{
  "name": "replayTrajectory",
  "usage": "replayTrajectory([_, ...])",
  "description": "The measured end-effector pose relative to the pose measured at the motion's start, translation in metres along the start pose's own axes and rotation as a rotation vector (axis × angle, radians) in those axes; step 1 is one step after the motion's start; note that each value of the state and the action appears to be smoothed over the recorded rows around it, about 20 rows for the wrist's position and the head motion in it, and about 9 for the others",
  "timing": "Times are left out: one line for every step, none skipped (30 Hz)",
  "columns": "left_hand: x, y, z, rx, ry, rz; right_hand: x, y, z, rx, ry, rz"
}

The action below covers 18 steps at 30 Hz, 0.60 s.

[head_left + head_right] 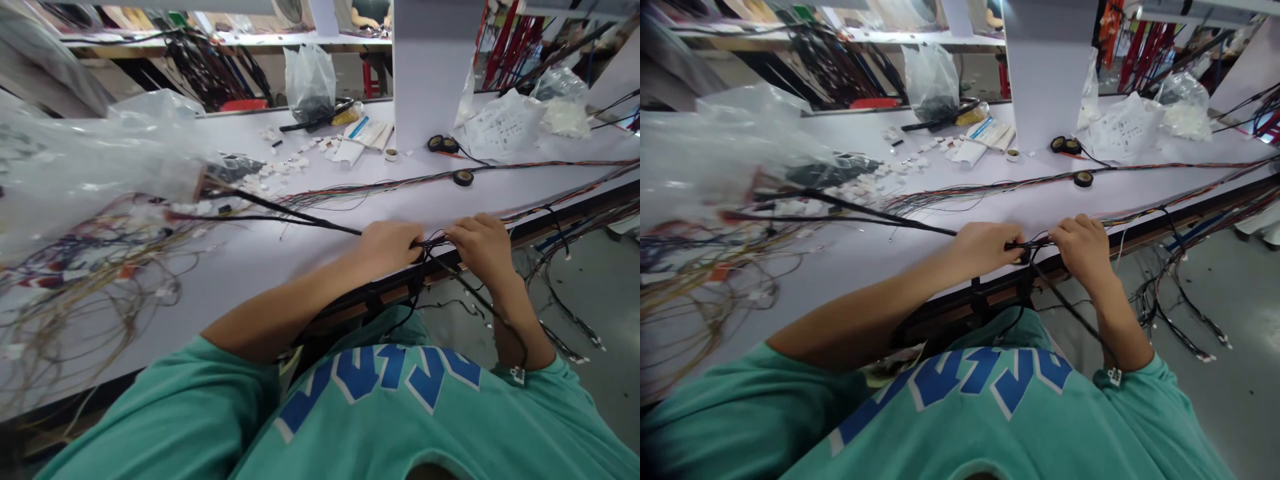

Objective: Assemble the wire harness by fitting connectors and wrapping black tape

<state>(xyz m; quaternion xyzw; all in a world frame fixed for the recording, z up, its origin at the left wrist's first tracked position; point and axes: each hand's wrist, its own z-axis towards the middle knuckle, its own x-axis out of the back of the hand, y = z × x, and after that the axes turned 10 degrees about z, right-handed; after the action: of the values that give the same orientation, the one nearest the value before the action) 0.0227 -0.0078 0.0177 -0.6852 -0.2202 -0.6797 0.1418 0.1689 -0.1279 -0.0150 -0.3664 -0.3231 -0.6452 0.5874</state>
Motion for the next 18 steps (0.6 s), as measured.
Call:
replayTrajectory([-0.003,0.002,-0.003,0.001,0.021,0.075,0.002,0.001,0.002,0.043,0.017,-0.042])
replayTrajectory([-0.006,0.003,-0.006,-0.003,0.033,0.136,0.005,0.001,0.004,0.081,0.04,-0.071])
replayTrajectory([-0.009,0.003,-0.009,-0.015,0.037,0.186,0.007,0.001,0.007,0.113,0.067,-0.09])
replayTrajectory([-0.012,0.003,-0.011,-0.035,0.036,0.228,0.009,0.001,0.011,0.133,0.092,-0.1])
replayTrajectory([-0.015,0.003,-0.013,-0.066,0.034,0.268,0.01,-0.001,0.016,0.147,0.109,-0.098])
replayTrajectory([-0.017,0.002,-0.014,-0.106,0.026,0.303,0.01,-0.003,0.022,0.164,0.114,-0.086])
replayTrajectory([-0.019,0.001,-0.015,-0.149,0.012,0.333,0.009,-0.006,0.029,0.188,0.104,-0.062])
replayTrajectory([-0.021,0.0,-0.015,-0.187,-0.004,0.357,0.007,-0.01,0.036,0.22,0.08,-0.025])
replayTrajectory([-0.023,-0.001,-0.015,-0.214,-0.017,0.374,0.004,-0.014,0.044,0.256,0.047,0.026])
replayTrajectory([-0.024,-0.002,-0.015,-0.225,-0.025,0.382,0.001,-0.017,0.05,0.29,0.012,0.087])
replayTrajectory([-0.025,-0.003,-0.015,-0.219,-0.028,0.382,-0.002,-0.02,0.055,0.315,-0.013,0.152])
replayTrajectory([-0.026,-0.003,-0.015,-0.195,-0.022,0.376,-0.006,-0.022,0.059,0.324,-0.018,0.215])
replayTrajectory([-0.027,-0.002,-0.015,-0.163,-0.006,0.366,-0.009,-0.023,0.061,0.316,-0.002,0.269])
replayTrajectory([-0.028,-0.001,-0.014,-0.129,0.016,0.354,-0.012,-0.023,0.06,0.294,0.04,0.311])
replayTrajectory([-0.028,0.0,-0.014,-0.1,0.038,0.341,-0.014,-0.022,0.057,0.253,0.103,0.342])
replayTrajectory([-0.028,0.002,-0.013,-0.075,0.063,0.329,-0.016,-0.02,0.051,0.192,0.178,0.37])
replayTrajectory([-0.028,0.003,-0.013,-0.054,0.087,0.32,-0.018,-0.018,0.044,0.114,0.254,0.402])
replayTrajectory([-0.027,0.005,-0.012,-0.034,0.112,0.312,-0.019,-0.016,0.035,0.027,0.319,0.445])
